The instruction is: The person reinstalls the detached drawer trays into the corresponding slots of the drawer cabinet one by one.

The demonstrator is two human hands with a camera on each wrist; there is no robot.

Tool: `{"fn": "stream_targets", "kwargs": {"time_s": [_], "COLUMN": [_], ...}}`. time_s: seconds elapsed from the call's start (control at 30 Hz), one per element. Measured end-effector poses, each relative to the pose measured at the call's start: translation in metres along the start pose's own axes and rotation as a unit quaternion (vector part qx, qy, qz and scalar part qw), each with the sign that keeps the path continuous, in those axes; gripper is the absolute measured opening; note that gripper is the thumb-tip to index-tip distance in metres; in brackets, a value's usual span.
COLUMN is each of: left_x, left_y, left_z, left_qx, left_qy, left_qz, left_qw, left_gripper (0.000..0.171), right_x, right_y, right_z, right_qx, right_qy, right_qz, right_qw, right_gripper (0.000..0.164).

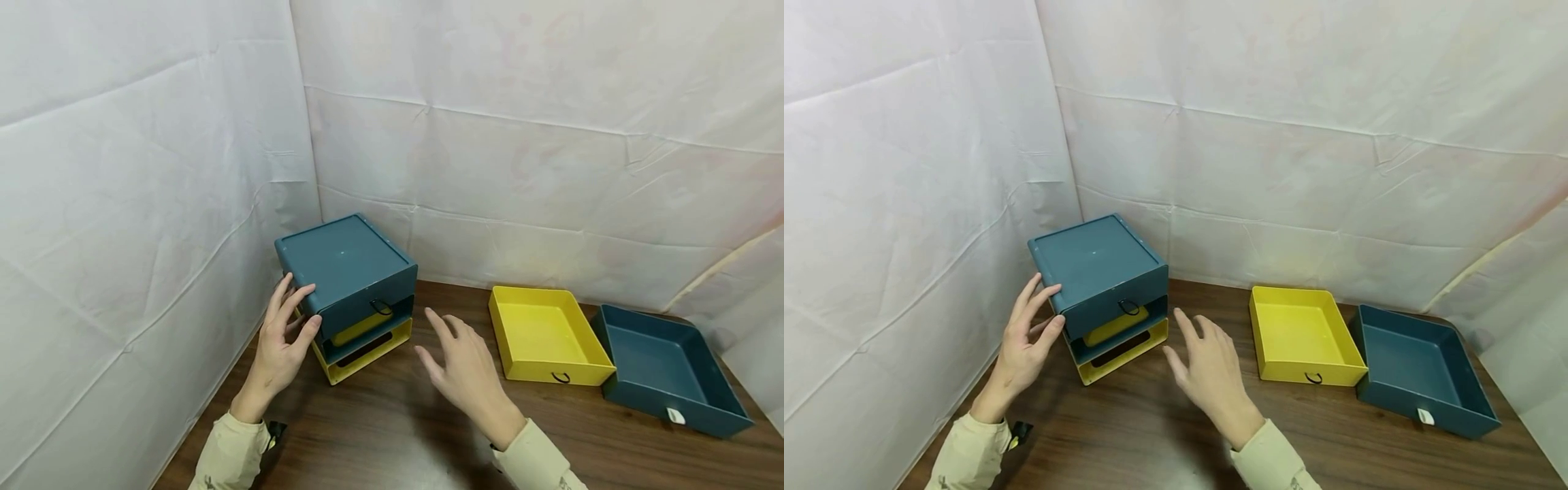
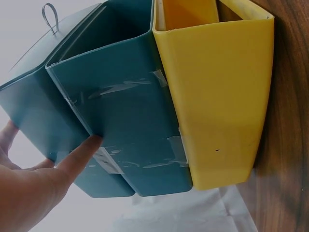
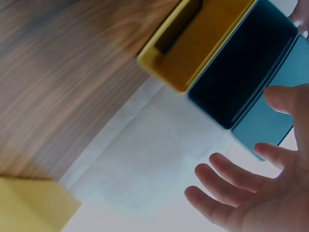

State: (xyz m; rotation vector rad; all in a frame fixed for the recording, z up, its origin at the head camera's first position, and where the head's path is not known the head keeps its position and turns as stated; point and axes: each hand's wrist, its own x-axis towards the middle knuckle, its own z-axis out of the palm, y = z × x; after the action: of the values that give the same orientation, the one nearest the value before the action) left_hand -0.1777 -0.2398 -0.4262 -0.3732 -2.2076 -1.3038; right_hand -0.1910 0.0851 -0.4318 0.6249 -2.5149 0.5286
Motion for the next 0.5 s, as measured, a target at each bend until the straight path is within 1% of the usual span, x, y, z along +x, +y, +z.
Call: {"fn": "stream_targets", "kwargs": {"time_s": [0.27, 0.5], "left_x": [0.000, 0.000], "left_y": [0.000, 0.000], "left_z": [-0.001, -0.001], "left_qx": [-0.001, -0.003], "left_qy": [-0.002, -0.003], "left_qz": [-0.002, -0.005], "left_qw": [1.0000, 1.0000], "left_gripper": [0.054, 0.054], "right_x": [-0.016, -0.033], "right_y": [0.038, 0.064], "right_z": [-0.013, -0.023], "right_qx": [-0.018, -0.037], "right_qy": [-0.001, 0.001], "right_qz": [0.045, 0.059], "right_qw": [0.999, 0.998], "right_gripper": [0.065, 0.064]}}
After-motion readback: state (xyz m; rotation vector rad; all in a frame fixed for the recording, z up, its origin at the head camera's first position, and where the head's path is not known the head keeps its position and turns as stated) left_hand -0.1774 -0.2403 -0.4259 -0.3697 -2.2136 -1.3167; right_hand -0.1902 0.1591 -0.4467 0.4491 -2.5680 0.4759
